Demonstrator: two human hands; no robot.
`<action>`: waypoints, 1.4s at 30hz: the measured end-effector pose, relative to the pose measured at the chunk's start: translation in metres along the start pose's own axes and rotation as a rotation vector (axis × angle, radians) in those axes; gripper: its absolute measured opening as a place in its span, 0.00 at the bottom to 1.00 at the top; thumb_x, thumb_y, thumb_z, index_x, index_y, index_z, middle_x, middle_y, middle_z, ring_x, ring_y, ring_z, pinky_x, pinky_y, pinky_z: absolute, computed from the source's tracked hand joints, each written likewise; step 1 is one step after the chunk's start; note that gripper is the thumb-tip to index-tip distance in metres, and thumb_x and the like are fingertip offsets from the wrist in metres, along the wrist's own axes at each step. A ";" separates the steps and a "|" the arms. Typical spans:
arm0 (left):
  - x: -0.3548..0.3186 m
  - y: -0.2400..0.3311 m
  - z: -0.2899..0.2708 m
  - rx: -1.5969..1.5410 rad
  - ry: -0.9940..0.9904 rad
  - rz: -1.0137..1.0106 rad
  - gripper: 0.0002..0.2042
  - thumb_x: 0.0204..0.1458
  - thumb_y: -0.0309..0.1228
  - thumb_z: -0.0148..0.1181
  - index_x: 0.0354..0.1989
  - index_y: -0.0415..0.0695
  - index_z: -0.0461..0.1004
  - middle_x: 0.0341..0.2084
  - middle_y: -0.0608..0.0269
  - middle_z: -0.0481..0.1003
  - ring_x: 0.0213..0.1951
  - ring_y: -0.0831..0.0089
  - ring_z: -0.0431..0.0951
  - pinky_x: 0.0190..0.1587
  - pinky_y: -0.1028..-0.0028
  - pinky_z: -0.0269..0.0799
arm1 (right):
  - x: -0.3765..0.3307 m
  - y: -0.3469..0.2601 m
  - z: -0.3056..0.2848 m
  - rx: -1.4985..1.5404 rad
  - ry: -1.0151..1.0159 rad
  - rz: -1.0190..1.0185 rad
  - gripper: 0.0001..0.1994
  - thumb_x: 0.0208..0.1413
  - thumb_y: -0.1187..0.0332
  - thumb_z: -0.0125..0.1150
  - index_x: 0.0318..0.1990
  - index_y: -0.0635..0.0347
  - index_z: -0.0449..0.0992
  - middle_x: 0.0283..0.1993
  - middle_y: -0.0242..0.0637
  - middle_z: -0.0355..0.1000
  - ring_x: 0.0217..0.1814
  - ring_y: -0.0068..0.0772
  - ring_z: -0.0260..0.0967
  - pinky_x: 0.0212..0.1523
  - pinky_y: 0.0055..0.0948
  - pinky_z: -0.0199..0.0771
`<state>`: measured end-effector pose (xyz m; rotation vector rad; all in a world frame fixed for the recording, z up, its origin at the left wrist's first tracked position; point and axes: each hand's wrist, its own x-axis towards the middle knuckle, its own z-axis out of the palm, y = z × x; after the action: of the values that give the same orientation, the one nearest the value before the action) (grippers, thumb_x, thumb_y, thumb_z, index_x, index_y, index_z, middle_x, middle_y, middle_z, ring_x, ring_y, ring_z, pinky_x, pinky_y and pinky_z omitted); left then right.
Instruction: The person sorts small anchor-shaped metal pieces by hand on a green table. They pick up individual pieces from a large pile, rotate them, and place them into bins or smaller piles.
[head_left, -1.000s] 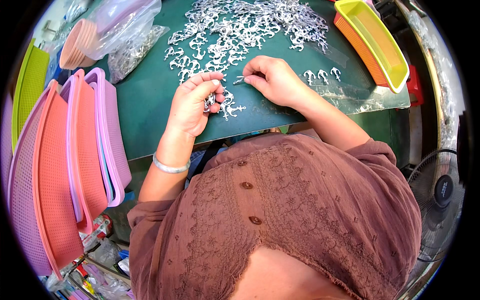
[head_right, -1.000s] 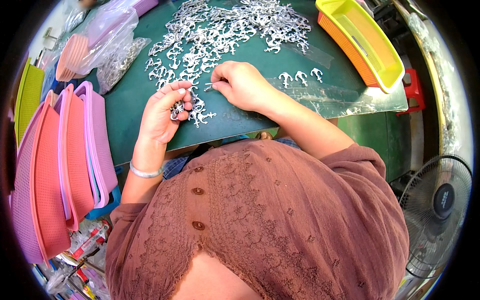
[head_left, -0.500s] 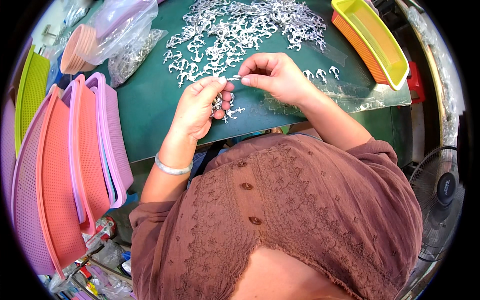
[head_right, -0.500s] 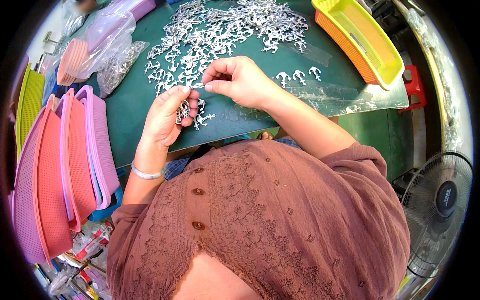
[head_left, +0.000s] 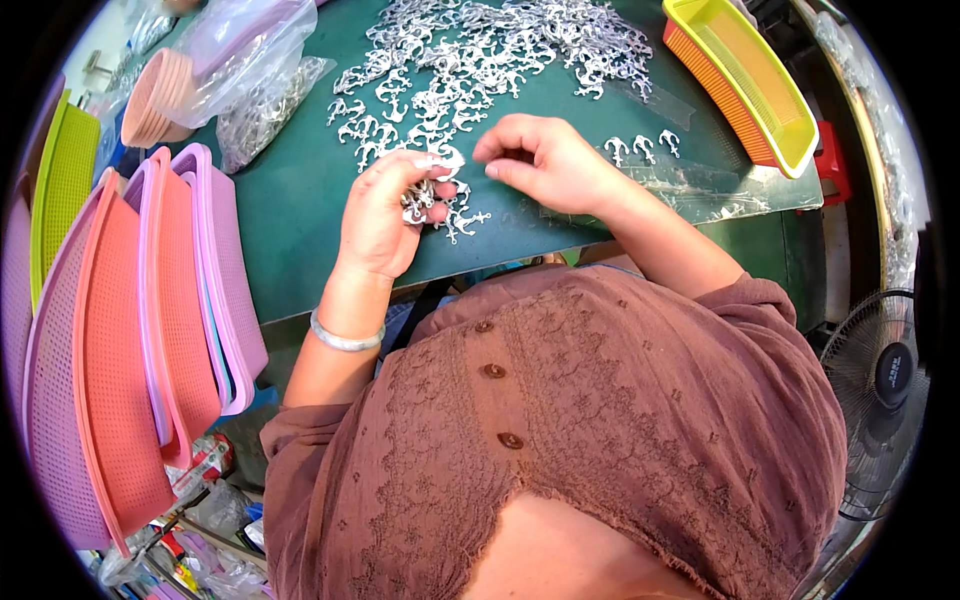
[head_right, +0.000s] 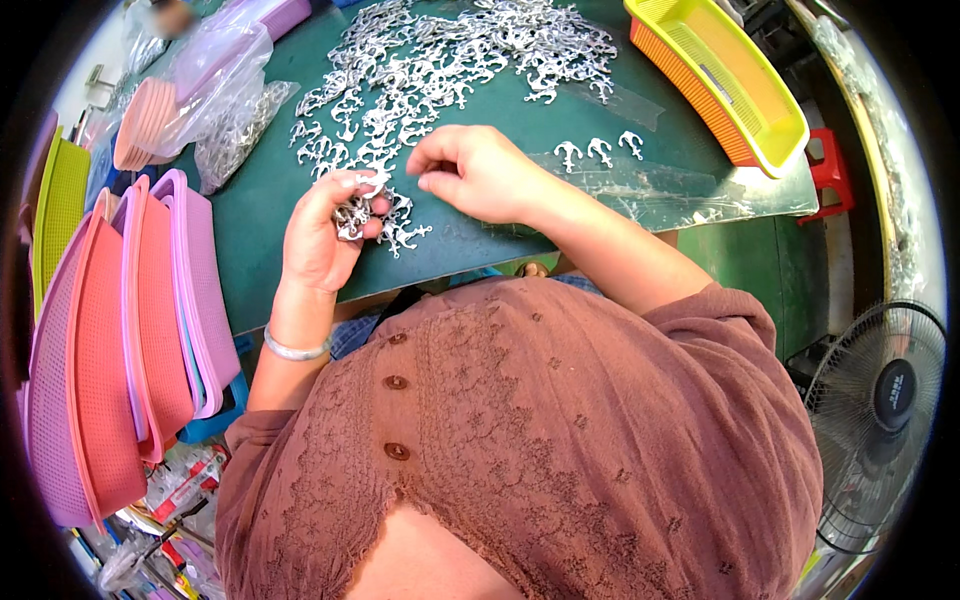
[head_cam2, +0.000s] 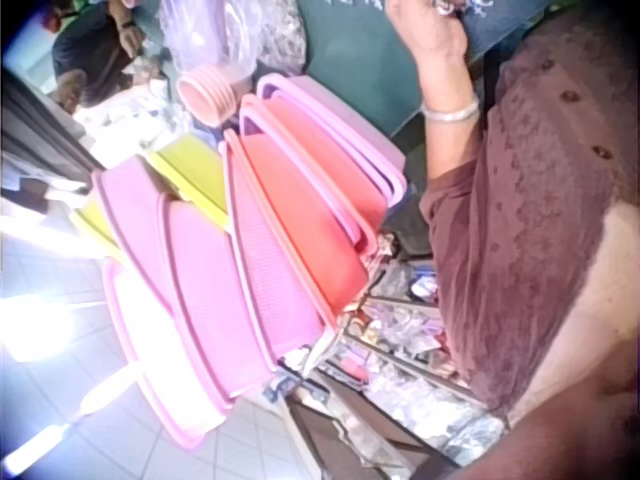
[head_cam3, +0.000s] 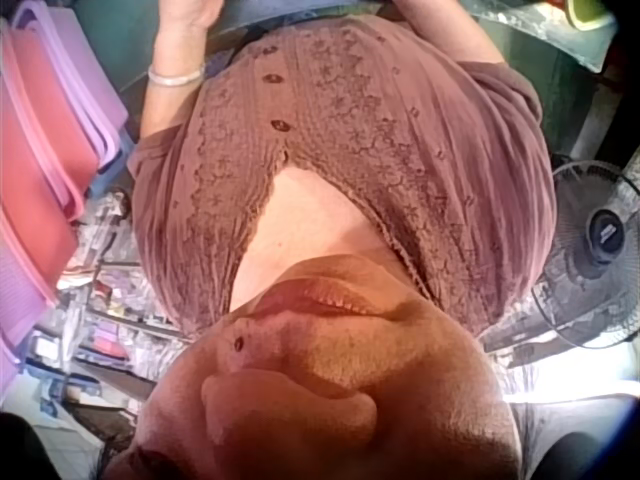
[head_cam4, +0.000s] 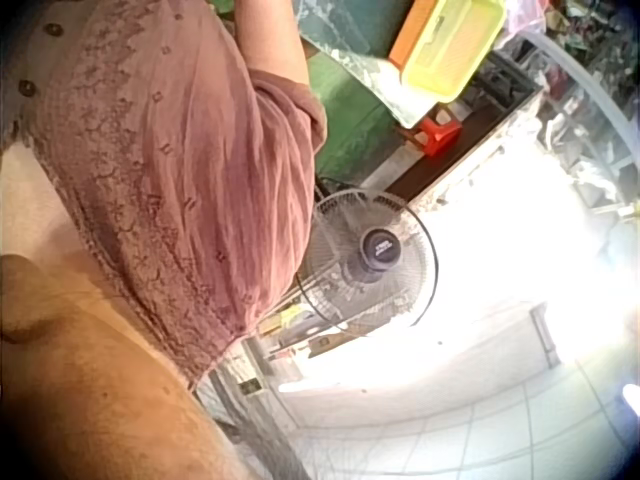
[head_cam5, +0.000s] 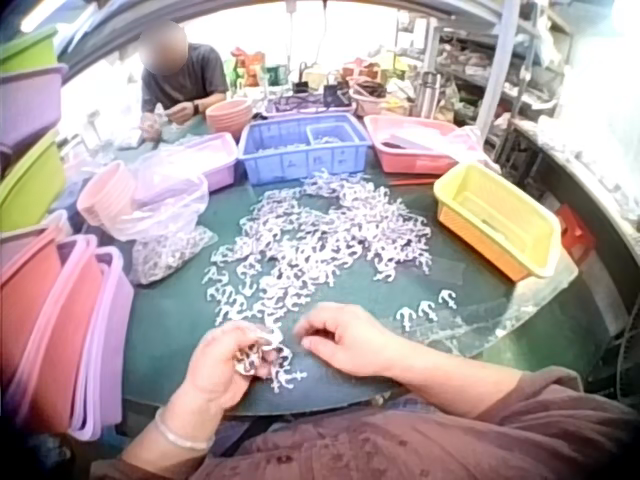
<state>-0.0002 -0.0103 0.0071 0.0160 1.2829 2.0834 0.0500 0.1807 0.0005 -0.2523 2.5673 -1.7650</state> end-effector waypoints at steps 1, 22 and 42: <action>0.000 0.001 -0.003 -0.073 -0.003 0.013 0.07 0.48 0.28 0.48 0.29 0.38 0.70 0.30 0.55 0.71 0.29 0.69 0.73 0.22 0.80 0.70 | 0.000 0.001 0.000 -0.164 -0.021 -0.152 0.06 0.43 0.76 0.56 0.32 0.64 0.72 0.28 0.35 0.67 0.33 0.27 0.66 0.35 0.24 0.66; -0.006 0.002 -0.013 0.063 0.001 -0.073 0.07 0.49 0.28 0.48 0.33 0.38 0.68 0.22 0.61 0.69 0.22 0.75 0.69 0.17 0.83 0.63 | -0.009 -0.003 0.009 -0.371 0.044 -0.327 0.02 0.43 0.77 0.55 0.26 0.63 0.68 0.28 0.38 0.64 0.32 0.39 0.64 0.32 0.30 0.64; -0.011 -0.007 0.007 0.018 -0.051 -0.021 0.11 0.51 0.25 0.48 0.42 0.37 0.68 0.28 0.59 0.72 0.23 0.77 0.71 0.19 0.83 0.64 | -0.009 -0.012 0.012 -0.268 0.319 -0.513 0.10 0.38 0.82 0.56 0.31 0.62 0.69 0.28 0.38 0.67 0.29 0.34 0.66 0.29 0.26 0.67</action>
<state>0.0142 -0.0086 0.0092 0.0629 1.2661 2.0402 0.0612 0.1668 0.0066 -0.7532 3.1984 -1.6939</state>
